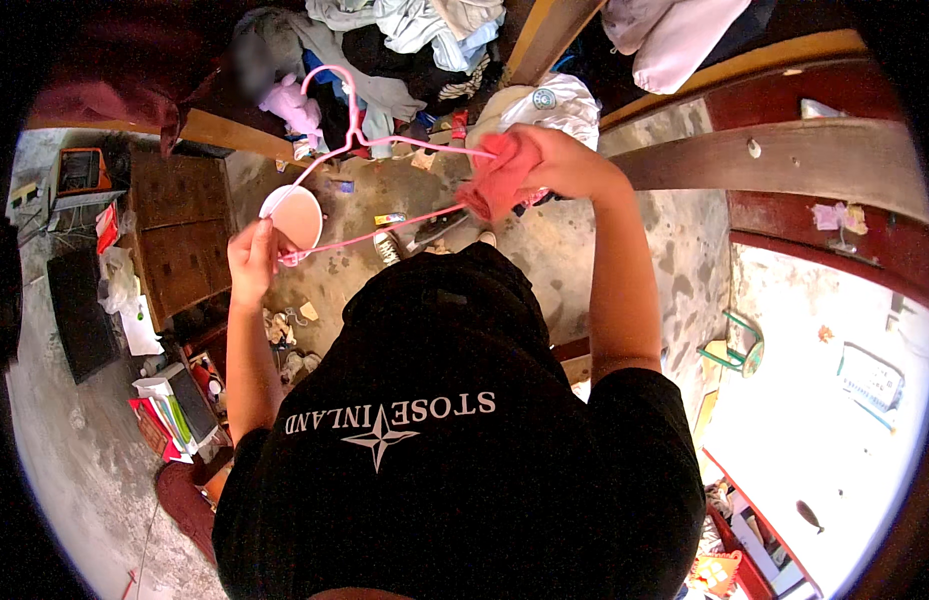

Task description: The person hangs a pink cloth onto a pink plastic hanger by hand.

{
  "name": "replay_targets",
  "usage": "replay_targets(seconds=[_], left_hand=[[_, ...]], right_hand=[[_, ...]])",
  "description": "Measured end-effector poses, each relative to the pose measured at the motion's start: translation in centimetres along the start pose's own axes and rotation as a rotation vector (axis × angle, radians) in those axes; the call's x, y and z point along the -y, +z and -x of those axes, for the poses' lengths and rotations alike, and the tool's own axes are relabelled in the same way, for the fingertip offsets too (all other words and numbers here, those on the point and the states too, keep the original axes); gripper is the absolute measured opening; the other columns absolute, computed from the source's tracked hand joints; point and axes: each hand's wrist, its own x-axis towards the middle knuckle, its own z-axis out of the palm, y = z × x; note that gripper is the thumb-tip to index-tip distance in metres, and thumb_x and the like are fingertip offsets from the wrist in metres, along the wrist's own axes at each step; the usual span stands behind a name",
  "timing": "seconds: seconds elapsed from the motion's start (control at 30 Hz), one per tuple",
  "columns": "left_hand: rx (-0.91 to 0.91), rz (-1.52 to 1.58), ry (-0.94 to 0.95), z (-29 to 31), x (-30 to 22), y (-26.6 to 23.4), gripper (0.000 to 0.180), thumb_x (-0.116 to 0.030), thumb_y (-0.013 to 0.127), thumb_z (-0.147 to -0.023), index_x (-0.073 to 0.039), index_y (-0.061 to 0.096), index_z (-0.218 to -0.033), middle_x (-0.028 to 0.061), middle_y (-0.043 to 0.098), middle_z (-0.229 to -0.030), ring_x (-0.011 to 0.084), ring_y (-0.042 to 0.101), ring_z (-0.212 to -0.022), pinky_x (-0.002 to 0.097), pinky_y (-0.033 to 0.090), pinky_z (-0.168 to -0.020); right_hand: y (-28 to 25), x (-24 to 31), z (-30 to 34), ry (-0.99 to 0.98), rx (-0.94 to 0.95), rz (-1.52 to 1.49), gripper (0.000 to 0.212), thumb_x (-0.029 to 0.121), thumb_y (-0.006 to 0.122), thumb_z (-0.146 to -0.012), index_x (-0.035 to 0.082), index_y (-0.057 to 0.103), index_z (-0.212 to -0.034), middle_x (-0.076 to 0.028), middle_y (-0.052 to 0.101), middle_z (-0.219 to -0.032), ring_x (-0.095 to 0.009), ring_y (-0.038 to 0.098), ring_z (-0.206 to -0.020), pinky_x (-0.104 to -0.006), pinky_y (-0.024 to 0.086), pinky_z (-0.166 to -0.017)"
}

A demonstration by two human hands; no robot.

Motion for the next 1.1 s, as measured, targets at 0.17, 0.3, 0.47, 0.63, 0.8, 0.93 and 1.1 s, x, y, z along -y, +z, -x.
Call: replay_targets(seconds=[0.17,0.3,0.47,0.63,0.8,0.93,1.1], left_hand=[[0.119,-0.075,-0.172,0.7,-0.6,4.2,0.046,-0.035,0.049,-0.107,0.001,0.066,-0.085,0.0096,0.069,-0.068,0.0126,0.061,-0.054,0.0291,0.05,-0.053],[0.282,-0.374,0.108,-1.0,-0.9,8.4,0.04,-0.031,0.052,-0.106,0.0,0.066,-0.085,0.0123,0.069,-0.069,0.0181,0.062,-0.054,0.0327,0.051,-0.056],[0.27,-0.357,0.178,-1.2,-0.1,8.7,0.038,-0.027,0.055,-0.104,0.001,0.064,-0.08,0.0106,0.067,-0.064,0.0209,0.063,-0.053,0.0334,0.05,-0.056],[0.227,-0.252,0.118,-0.9,-1.9,5.4,0.039,-0.025,0.058,-0.103,0.0,0.061,-0.074,0.0089,0.066,-0.061,0.0192,0.063,-0.052,0.0321,0.05,-0.055],[0.249,-0.284,0.155,-0.7,-4.9,4.2,0.04,-0.025,0.058,-0.104,0.0,0.062,-0.073,0.0073,0.065,-0.06,0.016,0.062,-0.052,0.0299,0.049,-0.054],[0.124,-0.198,0.065,-0.3,-3.3,2.2,0.045,-0.03,0.055,-0.105,0.0,0.063,-0.072,0.0056,0.067,-0.061,0.0112,0.061,-0.052,0.0272,0.047,-0.051],[0.121,-0.117,0.026,-0.1,-3.7,0.4,0.053,-0.038,0.049,-0.107,-0.001,0.065,-0.073,0.0053,0.068,-0.062,0.0082,0.055,-0.048,0.0241,0.041,-0.045]], right_hand=[[0.2,-2.2,-1.2,-0.063,0.001,0.041,0.057,0.006,0.08,-0.077,-0.001,0.055,-0.128,-0.006,0.065,-0.118,-0.013,0.061,-0.106,-0.0306,0.054,-0.089],[3.9,0.8,-3.0,-0.197,0.029,-0.005,0.058,0.003,0.077,-0.076,0.001,0.056,-0.13,-0.007,0.067,-0.117,-0.015,0.061,-0.108,-0.032,0.049,-0.097],[4.4,3.7,-3.8,-0.245,0.097,0.05,0.054,-0.002,0.069,-0.076,0.0,0.057,-0.129,-0.008,0.068,-0.118,-0.016,0.064,-0.107,-0.0321,0.051,-0.097],[3.9,7.0,-2.3,0.023,0.214,0.31,0.052,0.001,0.071,-0.075,0.003,0.058,-0.125,-0.009,0.07,-0.111,-0.017,0.066,-0.099,-0.0325,0.054,-0.09],[3.6,4.6,-1.8,0.016,0.217,0.209,0.052,0.007,0.073,-0.073,0.004,0.059,-0.124,-0.01,0.071,-0.104,-0.02,0.068,-0.093,-0.0338,0.053,-0.085],[2.0,4.7,-0.1,-0.029,0.114,0.25,0.051,0.009,0.075,-0.075,0.002,0.058,-0.123,-0.007,0.069,-0.105,-0.016,0.065,-0.095,-0.032,0.054,-0.084],[-0.6,2.2,1.8,-0.008,0.074,0.12,0.049,0.01,0.079,-0.079,0.002,0.058,-0.122,-0.002,0.064,-0.108,-0.011,0.061,-0.101,-0.0301,0.052,-0.091]])
